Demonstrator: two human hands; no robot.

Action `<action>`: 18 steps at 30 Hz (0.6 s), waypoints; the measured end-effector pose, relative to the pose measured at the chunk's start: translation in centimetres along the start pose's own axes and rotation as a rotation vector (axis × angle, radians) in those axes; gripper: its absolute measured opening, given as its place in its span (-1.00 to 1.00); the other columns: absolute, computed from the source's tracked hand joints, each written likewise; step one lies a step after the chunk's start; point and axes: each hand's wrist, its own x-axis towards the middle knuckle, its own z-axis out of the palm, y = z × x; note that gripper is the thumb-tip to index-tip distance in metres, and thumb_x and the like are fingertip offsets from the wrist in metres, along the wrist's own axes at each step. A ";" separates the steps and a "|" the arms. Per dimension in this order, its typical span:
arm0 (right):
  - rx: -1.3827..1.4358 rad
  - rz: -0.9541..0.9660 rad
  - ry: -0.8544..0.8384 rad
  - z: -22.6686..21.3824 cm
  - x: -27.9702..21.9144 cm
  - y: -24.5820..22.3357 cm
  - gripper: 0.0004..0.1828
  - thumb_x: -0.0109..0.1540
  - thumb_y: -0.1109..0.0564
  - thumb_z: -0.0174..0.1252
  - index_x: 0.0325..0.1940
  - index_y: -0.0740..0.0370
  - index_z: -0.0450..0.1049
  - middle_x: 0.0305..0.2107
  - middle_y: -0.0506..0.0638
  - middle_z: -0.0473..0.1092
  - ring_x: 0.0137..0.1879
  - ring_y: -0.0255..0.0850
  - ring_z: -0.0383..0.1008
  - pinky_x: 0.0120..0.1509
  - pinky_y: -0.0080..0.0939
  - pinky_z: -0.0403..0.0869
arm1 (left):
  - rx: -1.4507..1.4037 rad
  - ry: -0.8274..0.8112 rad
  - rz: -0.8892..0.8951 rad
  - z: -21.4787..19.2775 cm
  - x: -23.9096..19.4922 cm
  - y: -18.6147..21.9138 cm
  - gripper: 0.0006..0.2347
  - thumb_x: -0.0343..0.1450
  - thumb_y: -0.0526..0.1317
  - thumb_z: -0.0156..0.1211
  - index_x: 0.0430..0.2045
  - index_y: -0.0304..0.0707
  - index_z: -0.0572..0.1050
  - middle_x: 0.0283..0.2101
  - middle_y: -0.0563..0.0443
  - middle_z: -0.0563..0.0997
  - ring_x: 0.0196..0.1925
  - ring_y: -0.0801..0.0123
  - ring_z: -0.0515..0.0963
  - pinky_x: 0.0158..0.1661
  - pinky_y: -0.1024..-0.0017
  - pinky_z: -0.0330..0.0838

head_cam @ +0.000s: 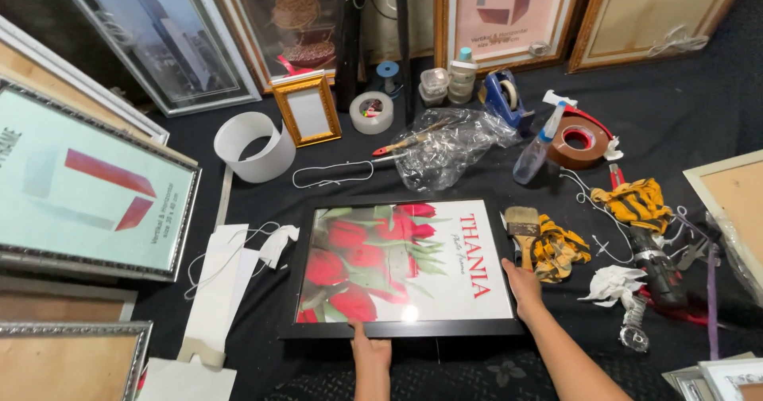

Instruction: The person cleans the glass of a picture frame using a spray and a yellow cloth, then turns the frame over and secures a wooden backing board into the frame by hand and with a wire.

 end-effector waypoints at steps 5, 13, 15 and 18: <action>0.019 0.065 -0.086 -0.3 0.0 -1.3 -0.49 0.38 -0.21 0.06 0.06 0.29 0.54 -0.14 0.17 0.57 -0.07 0.10 0.58 -0.09 0.01 0.43 | -0.007 0.027 -0.166 -1.6 5.1 -1.3 -0.62 0.42 0.12 0.23 -0.09 -0.16 0.51 -0.01 -0.14 0.63 0.06 0.12 0.60 0.14 0.07 0.48; -0.124 0.030 -0.109 0.0 1.4 -0.4 -0.30 0.36 -0.24 -0.04 0.49 0.16 0.15 0.32 0.09 0.26 0.29 0.04 0.40 0.17 0.04 0.42 | 0.104 0.307 -0.221 1.1 2.1 -0.5 -0.55 0.43 0.16 0.20 0.08 -0.08 0.48 0.15 -0.13 0.56 0.15 0.12 0.55 0.22 0.06 0.43; -0.168 -0.031 -0.122 0.1 1.0 0.2 -0.22 0.32 -0.29 -0.02 0.52 0.10 0.06 0.41 0.11 0.15 0.53 -0.02 0.15 0.37 0.05 0.33 | 0.176 0.324 -0.175 -0.1 4.0 -1.0 -0.42 0.37 0.24 0.21 0.22 -0.03 0.40 0.23 -0.06 0.51 0.22 0.18 0.52 0.22 0.12 0.42; -0.344 -0.065 -0.101 0.0 0.1 -0.2 -0.21 0.31 -0.34 -0.08 0.53 0.04 0.08 0.38 0.16 0.22 0.43 0.09 0.29 0.30 0.13 0.39 | 0.238 0.435 -0.115 -0.2 4.5 -1.3 -0.44 0.38 0.20 0.29 0.15 -0.16 0.41 0.13 -0.15 0.55 0.12 0.06 0.56 0.12 0.08 0.47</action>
